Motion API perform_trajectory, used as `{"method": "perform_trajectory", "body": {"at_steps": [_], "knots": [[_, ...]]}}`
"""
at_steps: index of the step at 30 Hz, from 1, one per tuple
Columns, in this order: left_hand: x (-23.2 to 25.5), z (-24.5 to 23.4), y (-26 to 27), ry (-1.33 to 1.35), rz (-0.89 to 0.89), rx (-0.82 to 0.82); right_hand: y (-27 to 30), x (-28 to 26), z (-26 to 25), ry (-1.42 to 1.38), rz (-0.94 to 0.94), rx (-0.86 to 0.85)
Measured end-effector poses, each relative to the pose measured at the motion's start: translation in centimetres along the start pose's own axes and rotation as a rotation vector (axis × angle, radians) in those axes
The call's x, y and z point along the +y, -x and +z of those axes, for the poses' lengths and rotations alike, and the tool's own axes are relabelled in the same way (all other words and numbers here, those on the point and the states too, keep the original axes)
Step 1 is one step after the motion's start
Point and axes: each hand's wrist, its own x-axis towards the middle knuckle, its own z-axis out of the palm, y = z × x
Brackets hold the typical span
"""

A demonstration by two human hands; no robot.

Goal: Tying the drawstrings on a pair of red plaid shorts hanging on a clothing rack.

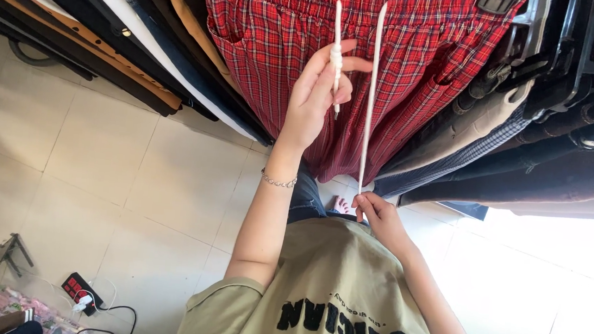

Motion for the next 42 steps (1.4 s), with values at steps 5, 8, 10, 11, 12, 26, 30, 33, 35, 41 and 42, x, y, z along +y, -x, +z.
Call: {"method": "perform_trajectory", "body": {"at_steps": [5,8,10,11,12,26,30,33,35,41,42], "knots": [[2.5,1.6,0.1,-0.174,-0.068,0.077,-0.4,0.0,0.0,0.009,0.016,-0.015],[3.2,3.1,-0.2,-0.472,0.037,0.262,-0.5,0.2,0.1,0.009,0.012,-0.011],[3.2,3.5,-0.6,-0.590,0.133,0.385,-0.6,0.4,0.1,0.003,0.003,-0.008],[3.1,3.4,-0.8,-0.595,0.137,0.415,-0.6,0.4,0.2,0.001,-0.004,-0.007],[3.0,3.3,-1.0,-0.598,0.139,0.447,-0.5,0.4,0.1,0.000,-0.009,-0.005],[2.1,0.8,-1.6,-0.591,-0.025,0.313,-0.7,1.1,0.3,-0.011,-0.006,0.005],[3.9,0.5,-1.9,-0.314,-0.223,0.161,-0.4,0.3,0.2,-0.011,0.026,-0.010],[4.4,0.3,-2.6,-0.369,-0.214,0.195,-1.0,1.2,0.3,0.015,-0.005,-0.016],[5.8,0.8,-2.8,-0.459,-0.157,0.167,-0.9,1.1,0.2,0.013,-0.005,-0.018],[3.8,0.1,-3.3,-0.391,-0.164,0.156,-1.0,0.8,0.1,-0.007,-0.021,-0.015],[3.2,-0.1,-3.3,-0.373,-0.183,0.195,-0.9,0.9,0.1,-0.016,-0.018,-0.014]]}}
